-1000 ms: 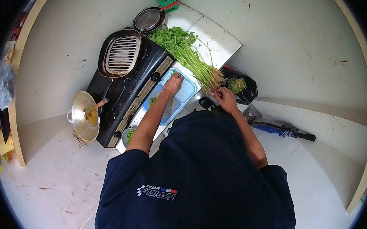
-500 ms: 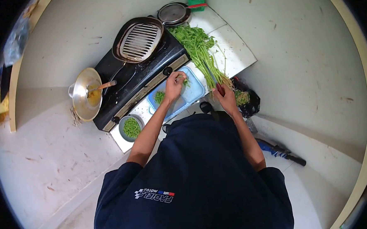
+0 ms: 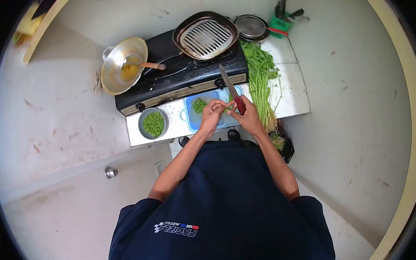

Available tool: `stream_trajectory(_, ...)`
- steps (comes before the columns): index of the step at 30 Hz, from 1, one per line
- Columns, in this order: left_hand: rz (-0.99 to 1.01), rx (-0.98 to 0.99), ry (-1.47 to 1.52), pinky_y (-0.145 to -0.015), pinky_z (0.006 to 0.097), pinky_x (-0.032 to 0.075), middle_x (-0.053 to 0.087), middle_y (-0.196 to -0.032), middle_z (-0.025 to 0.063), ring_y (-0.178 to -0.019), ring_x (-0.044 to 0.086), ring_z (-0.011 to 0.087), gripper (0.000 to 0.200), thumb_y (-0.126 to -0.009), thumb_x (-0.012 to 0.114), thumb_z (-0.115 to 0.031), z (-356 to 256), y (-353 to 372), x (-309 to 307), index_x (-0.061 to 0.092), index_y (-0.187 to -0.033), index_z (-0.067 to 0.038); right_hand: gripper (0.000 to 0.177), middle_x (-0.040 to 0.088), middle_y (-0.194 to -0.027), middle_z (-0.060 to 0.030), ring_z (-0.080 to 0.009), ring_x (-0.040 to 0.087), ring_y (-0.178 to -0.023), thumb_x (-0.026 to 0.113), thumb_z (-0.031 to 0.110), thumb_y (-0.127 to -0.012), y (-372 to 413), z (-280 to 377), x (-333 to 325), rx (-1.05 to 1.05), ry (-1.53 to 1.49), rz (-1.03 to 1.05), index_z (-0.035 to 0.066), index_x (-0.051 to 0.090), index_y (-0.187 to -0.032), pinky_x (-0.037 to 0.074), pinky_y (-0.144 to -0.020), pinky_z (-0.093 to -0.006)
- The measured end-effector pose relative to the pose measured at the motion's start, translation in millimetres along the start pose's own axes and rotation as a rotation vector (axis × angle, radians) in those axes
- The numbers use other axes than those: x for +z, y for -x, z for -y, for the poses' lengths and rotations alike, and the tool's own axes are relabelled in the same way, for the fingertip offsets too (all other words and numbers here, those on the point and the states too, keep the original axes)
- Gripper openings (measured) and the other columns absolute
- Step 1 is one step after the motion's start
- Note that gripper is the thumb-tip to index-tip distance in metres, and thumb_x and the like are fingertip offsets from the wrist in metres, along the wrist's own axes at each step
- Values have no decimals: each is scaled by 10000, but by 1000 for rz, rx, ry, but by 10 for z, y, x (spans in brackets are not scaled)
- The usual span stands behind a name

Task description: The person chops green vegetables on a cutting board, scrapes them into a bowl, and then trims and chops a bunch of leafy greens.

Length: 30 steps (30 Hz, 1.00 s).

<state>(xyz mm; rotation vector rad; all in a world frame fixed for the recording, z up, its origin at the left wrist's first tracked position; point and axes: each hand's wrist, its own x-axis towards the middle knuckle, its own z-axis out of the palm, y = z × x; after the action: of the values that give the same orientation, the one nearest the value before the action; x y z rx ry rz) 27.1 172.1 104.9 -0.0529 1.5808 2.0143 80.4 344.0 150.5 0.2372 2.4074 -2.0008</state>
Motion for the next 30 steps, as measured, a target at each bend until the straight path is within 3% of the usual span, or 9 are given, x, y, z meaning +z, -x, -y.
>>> stream_trajectory(3,-83,-10,99,-893,248,468,695,-1126,108,-1204,649,172,111,-1030,531,-8,19,124,20,576,-1131,-16,247,736,-1023,-38,-72,572,-841,780,-14,-857,-15,-19,23,-76,-43,96,14,598,-1022,469,-774,-244)
stream_trajectory(5,-150,-23,162,-912,262,483,689,-1137,122,-1232,644,196,122,-1030,530,-4,89,179,18,566,-1146,-2,252,720,-930,-31,-86,564,-765,795,35,-855,-25,9,48,-165,-25,120,23,619,-1036,470,-712,-267)
stream_trajectory(8,-319,54,388,-836,255,493,686,-1080,87,-969,653,130,127,-1004,619,-30,77,328,191,608,-1128,-3,254,719,-890,-35,-98,559,-712,802,68,-861,-21,2,34,-174,54,204,24,628,-1039,470,-669,-282)
stream_trajectory(14,-357,120,467,-957,305,489,675,-1120,115,-1133,658,200,254,-1012,595,-26,295,521,226,568,-1262,10,225,711,-870,-46,-114,585,-711,791,87,-889,7,-69,127,-142,32,231,19,626,-1026,482,-671,-291)
stream_trajectory(19,-610,170,1,-904,288,466,724,-1065,41,-995,637,137,164,-977,690,-111,101,817,238,693,-1119,-28,257,712,-968,-94,-158,675,-956,773,63,-914,35,76,208,-114,-226,208,33,541,-1021,520,-876,-320)
stream_trajectory(22,-685,253,-196,-897,284,450,730,-1047,26,-984,607,109,153,-979,704,-152,-51,933,166,710,-1082,-39,275,701,-985,-88,-155,663,-961,773,52,-914,43,124,253,-60,-200,238,49,518,-1018,514,-883,-315)
stream_trajectory(24,-680,267,-263,-864,282,452,741,-1043,29,-951,599,94,163,-975,720,-153,-188,984,149,719,-1086,-33,280,697,-980,-82,-148,658,-949,781,55,-909,58,137,276,-44,-199,241,47,524,-1022,514,-875,-311)
stream_trajectory(27,-487,302,-211,-849,280,481,746,-1050,41,-929,631,100,169,-965,736,-127,-211,975,69,728,-1093,-18,294,691,-974,-75,-137,649,-938,795,67,-903,82,140,343,-36,-202,227,45,531,-1029,514,-867,-305)
stream_trajectory(30,-443,295,-76,-862,278,517,749,-1052,61,-944,669,110,168,-955,745,-90,-231,955,132,730,-1091,8,301,678,-956,-62,-131,640,-937,807,78,-900,94,164,391,-40,-286,190,39,536,-1027,512,-862,-302)
